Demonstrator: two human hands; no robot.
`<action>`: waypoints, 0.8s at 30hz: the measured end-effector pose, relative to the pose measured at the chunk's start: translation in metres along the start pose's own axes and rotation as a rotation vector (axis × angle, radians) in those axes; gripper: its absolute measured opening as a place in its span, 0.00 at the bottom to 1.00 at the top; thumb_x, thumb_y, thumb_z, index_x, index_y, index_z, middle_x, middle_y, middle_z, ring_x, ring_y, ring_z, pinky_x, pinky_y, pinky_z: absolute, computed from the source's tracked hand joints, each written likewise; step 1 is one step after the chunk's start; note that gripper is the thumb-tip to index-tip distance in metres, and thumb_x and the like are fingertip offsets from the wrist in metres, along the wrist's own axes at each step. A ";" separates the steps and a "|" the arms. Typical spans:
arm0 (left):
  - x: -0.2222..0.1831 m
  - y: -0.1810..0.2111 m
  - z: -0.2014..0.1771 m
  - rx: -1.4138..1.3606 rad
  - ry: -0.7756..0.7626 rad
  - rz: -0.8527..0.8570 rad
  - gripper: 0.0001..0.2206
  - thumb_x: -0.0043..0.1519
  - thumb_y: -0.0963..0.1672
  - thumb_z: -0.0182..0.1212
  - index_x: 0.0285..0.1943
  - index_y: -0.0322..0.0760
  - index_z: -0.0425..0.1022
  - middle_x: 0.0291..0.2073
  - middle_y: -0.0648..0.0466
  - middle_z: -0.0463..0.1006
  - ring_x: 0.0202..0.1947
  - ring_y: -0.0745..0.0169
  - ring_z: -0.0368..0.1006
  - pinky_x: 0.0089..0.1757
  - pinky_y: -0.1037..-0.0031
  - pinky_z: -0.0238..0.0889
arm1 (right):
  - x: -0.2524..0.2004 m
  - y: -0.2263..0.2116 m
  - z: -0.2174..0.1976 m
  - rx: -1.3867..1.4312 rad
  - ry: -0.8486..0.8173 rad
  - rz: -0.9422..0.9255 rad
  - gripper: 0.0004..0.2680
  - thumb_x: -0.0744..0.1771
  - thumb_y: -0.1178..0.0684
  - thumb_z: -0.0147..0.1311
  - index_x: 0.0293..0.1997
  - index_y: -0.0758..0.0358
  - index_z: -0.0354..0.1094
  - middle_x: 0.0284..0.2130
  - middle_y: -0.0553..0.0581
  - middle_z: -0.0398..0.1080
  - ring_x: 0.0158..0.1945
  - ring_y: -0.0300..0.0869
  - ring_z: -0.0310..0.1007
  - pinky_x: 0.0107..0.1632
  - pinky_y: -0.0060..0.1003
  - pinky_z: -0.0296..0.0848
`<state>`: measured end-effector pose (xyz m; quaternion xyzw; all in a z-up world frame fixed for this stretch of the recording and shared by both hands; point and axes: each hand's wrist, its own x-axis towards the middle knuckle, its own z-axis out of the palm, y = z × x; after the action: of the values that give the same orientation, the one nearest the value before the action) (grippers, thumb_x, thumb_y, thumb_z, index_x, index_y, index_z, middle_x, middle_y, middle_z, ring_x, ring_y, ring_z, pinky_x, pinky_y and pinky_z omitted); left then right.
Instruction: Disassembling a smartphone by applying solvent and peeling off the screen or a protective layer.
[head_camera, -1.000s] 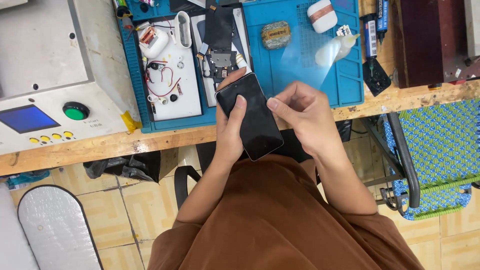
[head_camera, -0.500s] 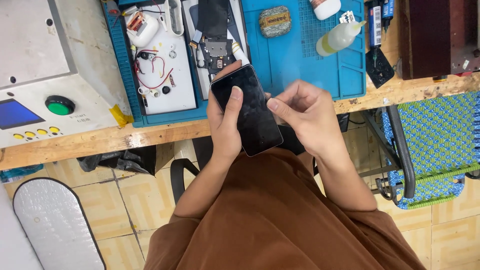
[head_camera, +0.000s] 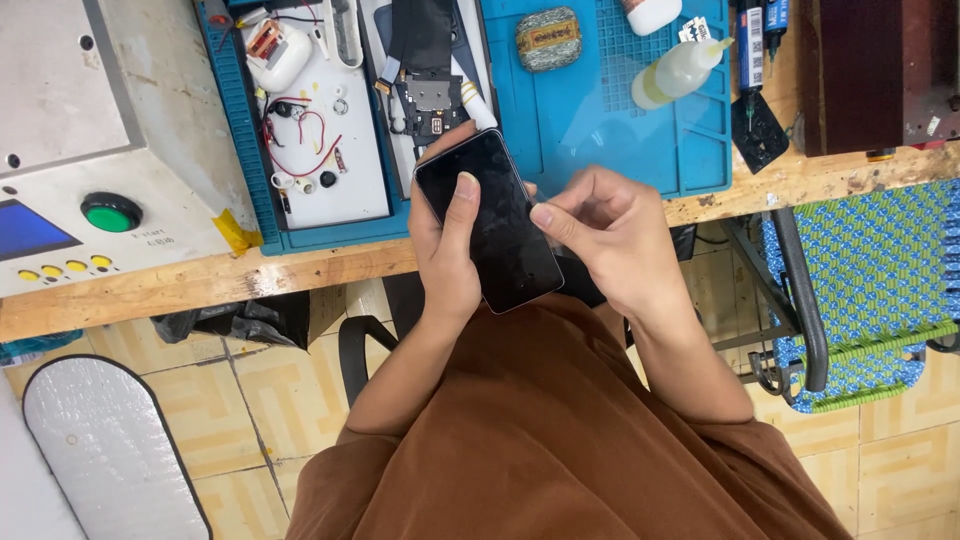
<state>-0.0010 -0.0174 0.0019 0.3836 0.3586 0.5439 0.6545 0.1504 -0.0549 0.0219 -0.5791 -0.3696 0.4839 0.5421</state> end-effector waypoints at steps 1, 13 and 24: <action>0.001 0.000 0.000 -0.049 -0.011 -0.005 0.19 0.79 0.51 0.56 0.77 0.46 0.66 0.67 0.49 0.76 0.55 0.58 0.81 0.56 0.64 0.80 | 0.000 0.001 0.000 0.001 -0.002 -0.004 0.05 0.69 0.62 0.69 0.37 0.69 0.76 0.22 0.58 0.73 0.28 0.34 0.70 0.35 0.28 0.71; 0.011 0.006 -0.003 -0.077 -0.042 -0.051 0.20 0.78 0.50 0.57 0.76 0.44 0.67 0.55 0.45 0.82 0.49 0.55 0.86 0.49 0.64 0.86 | -0.004 -0.008 0.003 -0.013 0.043 0.059 0.06 0.68 0.58 0.72 0.37 0.68 0.77 0.21 0.56 0.74 0.29 0.32 0.70 0.35 0.27 0.69; 0.009 0.009 -0.008 -0.170 -0.033 -0.110 0.21 0.76 0.50 0.62 0.75 0.40 0.68 0.57 0.41 0.78 0.48 0.44 0.84 0.51 0.56 0.86 | -0.020 -0.013 -0.018 -0.162 -0.038 -0.045 0.12 0.75 0.49 0.52 0.61 0.68 0.69 0.37 0.61 0.77 0.34 0.42 0.77 0.42 0.33 0.81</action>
<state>-0.0106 -0.0064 0.0056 0.3154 0.3210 0.5291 0.7194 0.1637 -0.0770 0.0371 -0.6034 -0.4307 0.4509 0.4970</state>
